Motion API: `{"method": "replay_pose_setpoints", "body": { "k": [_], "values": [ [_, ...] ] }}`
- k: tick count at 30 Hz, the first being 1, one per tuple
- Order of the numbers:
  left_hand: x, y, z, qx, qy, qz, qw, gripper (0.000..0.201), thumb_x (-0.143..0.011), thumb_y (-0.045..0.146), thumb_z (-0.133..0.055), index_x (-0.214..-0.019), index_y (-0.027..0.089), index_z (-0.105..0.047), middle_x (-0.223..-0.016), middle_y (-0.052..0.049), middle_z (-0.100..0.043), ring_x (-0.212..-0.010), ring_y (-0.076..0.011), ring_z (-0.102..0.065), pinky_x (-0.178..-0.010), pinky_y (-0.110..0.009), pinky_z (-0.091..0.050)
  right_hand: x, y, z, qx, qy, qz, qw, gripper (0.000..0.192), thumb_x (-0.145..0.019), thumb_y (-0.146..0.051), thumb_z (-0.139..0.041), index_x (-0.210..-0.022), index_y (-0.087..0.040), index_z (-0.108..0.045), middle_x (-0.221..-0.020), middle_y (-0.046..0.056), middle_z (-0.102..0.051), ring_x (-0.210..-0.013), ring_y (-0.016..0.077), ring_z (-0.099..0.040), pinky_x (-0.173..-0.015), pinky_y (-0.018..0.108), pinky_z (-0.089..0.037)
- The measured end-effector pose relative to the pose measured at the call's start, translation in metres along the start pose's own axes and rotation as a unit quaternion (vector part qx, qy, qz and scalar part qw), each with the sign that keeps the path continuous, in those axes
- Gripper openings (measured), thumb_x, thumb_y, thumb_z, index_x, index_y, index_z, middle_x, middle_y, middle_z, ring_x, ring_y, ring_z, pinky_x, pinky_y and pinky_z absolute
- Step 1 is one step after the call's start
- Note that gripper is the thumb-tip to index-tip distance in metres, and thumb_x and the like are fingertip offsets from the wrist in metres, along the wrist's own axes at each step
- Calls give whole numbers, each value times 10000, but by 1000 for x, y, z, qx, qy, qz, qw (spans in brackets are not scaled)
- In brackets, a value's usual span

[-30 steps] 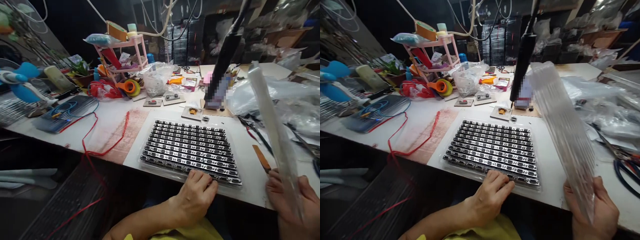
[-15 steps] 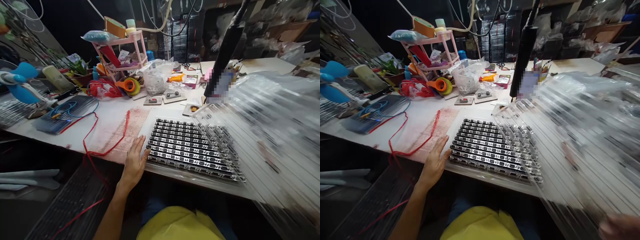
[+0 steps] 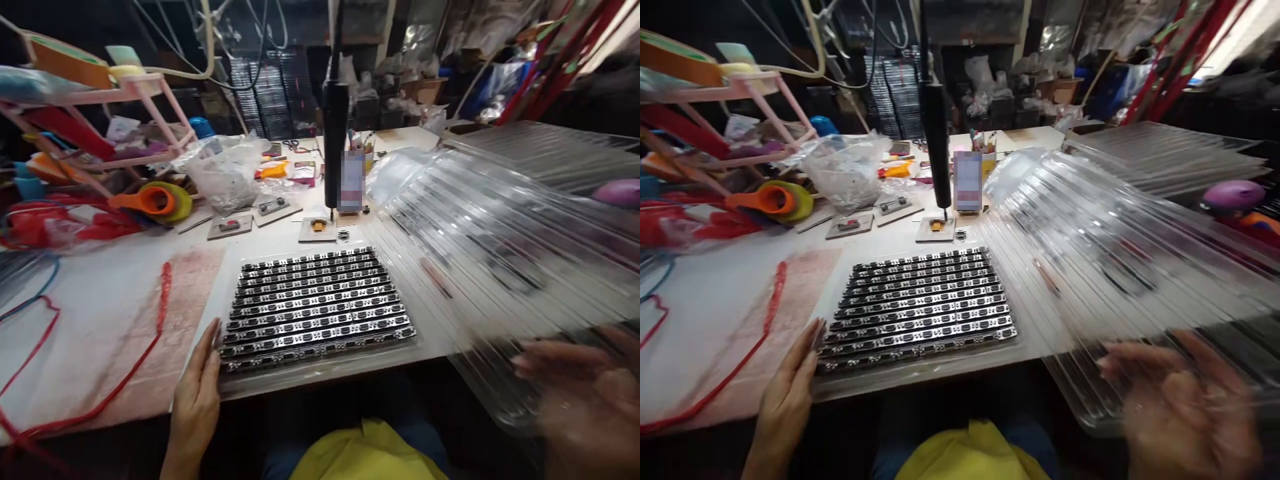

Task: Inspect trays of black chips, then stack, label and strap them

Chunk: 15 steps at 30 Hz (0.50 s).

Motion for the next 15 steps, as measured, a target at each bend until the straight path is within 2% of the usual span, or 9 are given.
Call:
{"method": "replay_pose_setpoints", "body": {
  "k": [3, 10, 15],
  "values": [
    [-1, 1, -1, 5, 1, 12, 1000, 506, -906, 464, -468, -1369, 259, -459, -1425, -10, -465, -1338, -220, -382, -1175, -363, -205, 7, -13, -14, 28, -6, 69, 997, 382, -616, -294, -648, -988, -211, -627, -650, 41, -677, -537, 239, -604, -471, 384, -475],
    [1, 8, 0, -20, 19, 34, 999, 506, -888, 502, -481, -1338, 271, -494, -1393, 13, -501, -1341, -227, -374, -1177, -387, -211, 5, -2, -4, 6, 13, 103, 995, 419, -644, -253, -613, -1057, -185, -619, -689, 47, -676, -536, 246, -612, -479, 394, -463],
    [2, 12, 0, -34, 16, 48, 998, 484, -886, 498, -484, -1323, 290, -506, -1384, 29, -509, -1349, -238, -359, -1179, -416, -196, 4, 0, -3, 5, -6, 119, 993, 371, -718, -240, -582, -1084, -192, -618, -703, 44, -686, -516, 230, -603, -474, 377, -453]
  ]
}}
Point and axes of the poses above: each hand's wrist, its own x-axis away from the middle knuckle, its own z-axis out of the back of the hand, y = z × x, the point moved 4 cm from there along -x, towards the middle knuckle
